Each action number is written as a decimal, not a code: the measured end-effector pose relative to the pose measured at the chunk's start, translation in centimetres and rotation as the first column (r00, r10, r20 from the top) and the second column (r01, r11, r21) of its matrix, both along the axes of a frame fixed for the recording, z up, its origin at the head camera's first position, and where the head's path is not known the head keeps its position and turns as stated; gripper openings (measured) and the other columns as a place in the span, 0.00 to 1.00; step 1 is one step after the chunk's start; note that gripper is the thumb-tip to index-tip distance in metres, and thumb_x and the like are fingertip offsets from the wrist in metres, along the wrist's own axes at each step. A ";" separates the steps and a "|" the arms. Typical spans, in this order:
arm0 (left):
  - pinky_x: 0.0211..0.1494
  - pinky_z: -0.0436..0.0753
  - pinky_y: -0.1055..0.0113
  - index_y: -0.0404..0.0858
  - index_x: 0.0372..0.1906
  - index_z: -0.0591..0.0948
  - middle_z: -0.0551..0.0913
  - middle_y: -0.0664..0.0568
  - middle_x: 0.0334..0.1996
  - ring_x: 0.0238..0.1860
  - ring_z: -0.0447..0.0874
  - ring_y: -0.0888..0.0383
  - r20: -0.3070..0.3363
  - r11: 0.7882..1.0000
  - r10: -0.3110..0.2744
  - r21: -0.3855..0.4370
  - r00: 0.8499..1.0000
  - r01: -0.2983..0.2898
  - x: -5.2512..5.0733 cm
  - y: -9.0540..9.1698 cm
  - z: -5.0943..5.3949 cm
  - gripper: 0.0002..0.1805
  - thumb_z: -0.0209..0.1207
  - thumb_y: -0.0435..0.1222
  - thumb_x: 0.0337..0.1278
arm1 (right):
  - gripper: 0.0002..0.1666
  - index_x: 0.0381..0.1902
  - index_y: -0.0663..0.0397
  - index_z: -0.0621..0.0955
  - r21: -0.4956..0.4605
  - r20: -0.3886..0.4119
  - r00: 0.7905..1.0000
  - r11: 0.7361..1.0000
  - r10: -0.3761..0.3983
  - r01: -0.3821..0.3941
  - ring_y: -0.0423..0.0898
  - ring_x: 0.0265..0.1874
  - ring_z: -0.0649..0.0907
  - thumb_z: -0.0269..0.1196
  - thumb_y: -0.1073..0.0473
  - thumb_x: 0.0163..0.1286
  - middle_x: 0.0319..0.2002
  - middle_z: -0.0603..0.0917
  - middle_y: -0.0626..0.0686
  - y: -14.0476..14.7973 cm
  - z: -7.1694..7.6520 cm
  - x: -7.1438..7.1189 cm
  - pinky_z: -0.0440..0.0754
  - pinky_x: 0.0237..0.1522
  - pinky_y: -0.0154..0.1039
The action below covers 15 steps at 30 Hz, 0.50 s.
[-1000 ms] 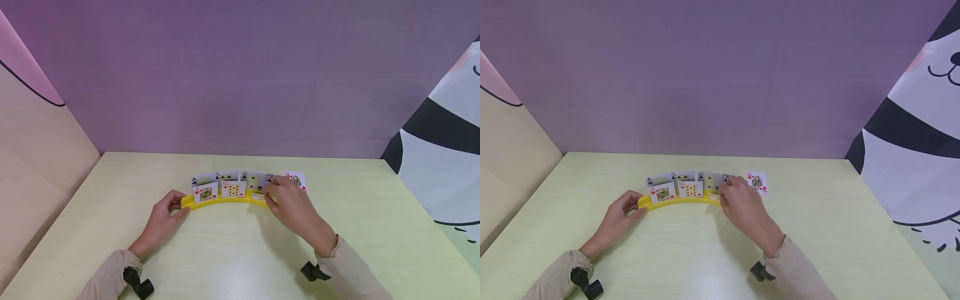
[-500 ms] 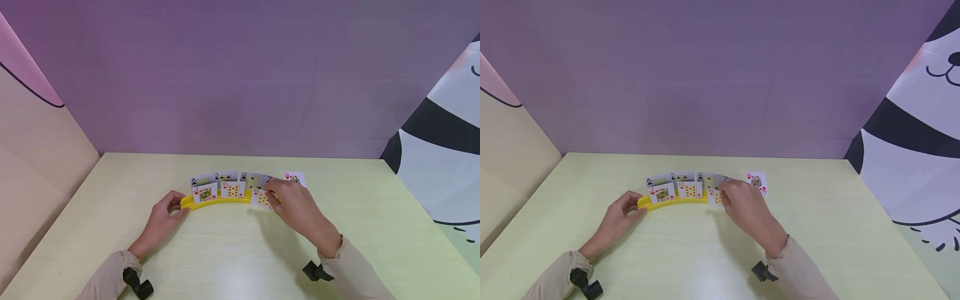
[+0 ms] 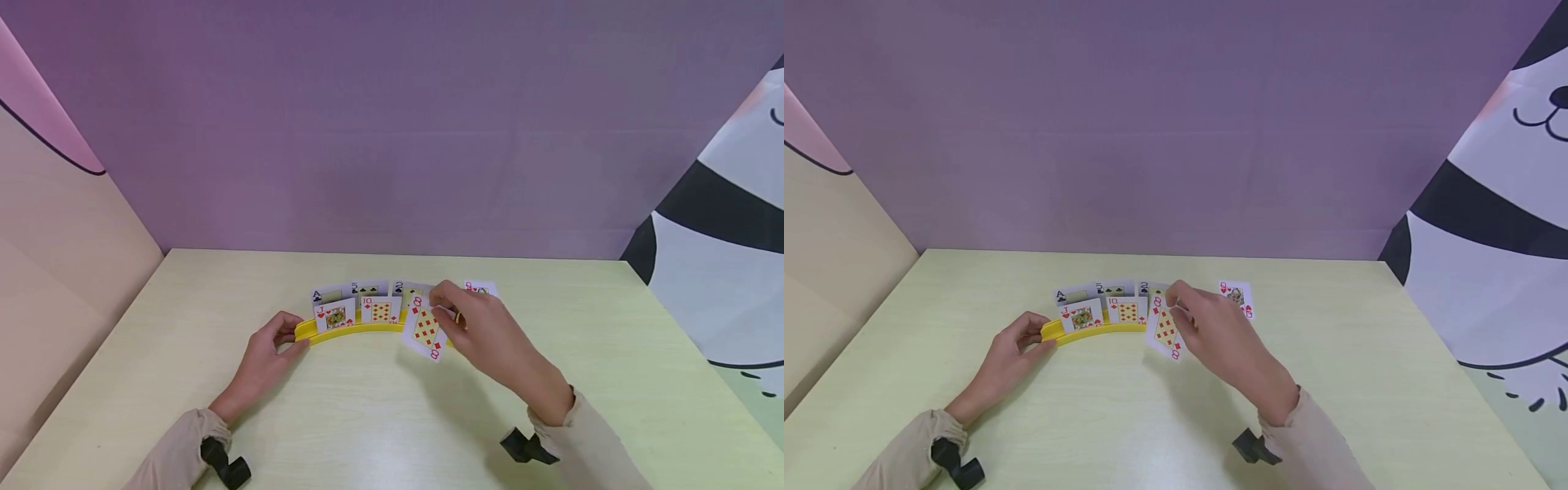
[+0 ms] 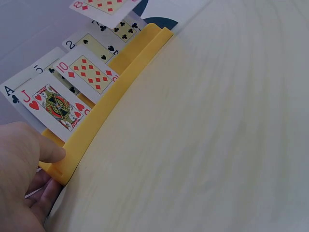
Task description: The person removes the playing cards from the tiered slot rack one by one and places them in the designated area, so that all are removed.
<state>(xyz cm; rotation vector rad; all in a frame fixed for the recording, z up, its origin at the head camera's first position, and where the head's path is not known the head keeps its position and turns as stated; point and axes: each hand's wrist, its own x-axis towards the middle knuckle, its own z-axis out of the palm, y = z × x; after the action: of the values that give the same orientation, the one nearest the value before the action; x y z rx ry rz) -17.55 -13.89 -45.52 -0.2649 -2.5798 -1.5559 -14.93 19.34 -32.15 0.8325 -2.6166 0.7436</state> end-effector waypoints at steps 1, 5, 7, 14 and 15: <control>0.56 0.83 0.64 0.34 0.50 0.77 0.81 0.44 0.49 0.47 0.81 0.52 -0.001 1.000 0.000 -0.001 1.000 0.000 0.0 0.0 0.0 0.16 0.65 0.27 0.59 | 0.08 0.41 0.51 0.80 -0.013 -0.006 1.000 1.000 0.012 -0.012 0.36 0.26 0.78 0.63 0.69 0.68 0.31 0.84 0.44 0.1 0.1 0.1 0.79 0.28 0.32; 0.56 0.83 0.63 0.34 0.50 0.76 0.81 0.44 0.49 0.47 0.81 0.52 -0.004 1.000 0.000 -0.005 1.000 0.000 -0.1 0.0 -0.1 0.16 0.66 0.27 0.59 | 0.09 0.38 0.54 0.84 -0.051 -0.026 0.999 0.998 0.034 -0.035 0.36 0.26 0.78 0.63 0.71 0.66 0.33 0.85 0.45 0.6 0.8 0.2 0.80 0.27 0.31; 0.56 0.83 0.63 0.34 0.50 0.76 0.81 0.44 0.49 0.47 0.81 0.52 -0.004 1.000 -0.001 -0.006 1.000 0.000 -0.1 0.0 -0.1 0.16 0.66 0.27 0.59 | 0.09 0.39 0.55 0.86 -0.058 -0.044 0.999 0.998 0.024 -0.026 0.36 0.25 0.78 0.62 0.71 0.66 0.34 0.86 0.46 0.9 1.0 0.3 0.79 0.25 0.31; 0.55 0.83 0.63 0.33 0.50 0.76 0.81 0.44 0.49 0.47 0.81 0.51 -0.009 1.000 -0.005 -0.001 1.000 0.005 0.0 -0.1 -0.1 0.16 0.66 0.26 0.58 | 0.15 0.45 0.58 0.84 -0.066 -0.090 0.996 0.998 -0.004 -0.002 0.37 0.25 0.78 0.62 0.74 0.61 0.40 0.86 0.49 2.0 2.0 0.3 0.79 0.25 0.31; 0.55 0.83 0.63 0.33 0.50 0.76 0.81 0.44 0.49 0.47 0.81 0.51 -0.008 1.000 -0.005 0.000 1.000 0.005 0.0 -0.1 -0.1 0.16 0.66 0.26 0.58 | 0.17 0.46 0.58 0.84 -0.062 -0.099 0.995 0.998 -0.001 -0.005 0.37 0.25 0.78 0.62 0.75 0.60 0.42 0.86 0.49 2.2 2.1 0.3 0.80 0.25 0.31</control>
<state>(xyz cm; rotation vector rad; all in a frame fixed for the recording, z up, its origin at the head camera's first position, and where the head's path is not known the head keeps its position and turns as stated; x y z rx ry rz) -17.54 -13.97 -45.62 -0.2773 -2.5749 -1.5533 -14.60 21.50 -30.06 0.8321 -2.4930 0.7600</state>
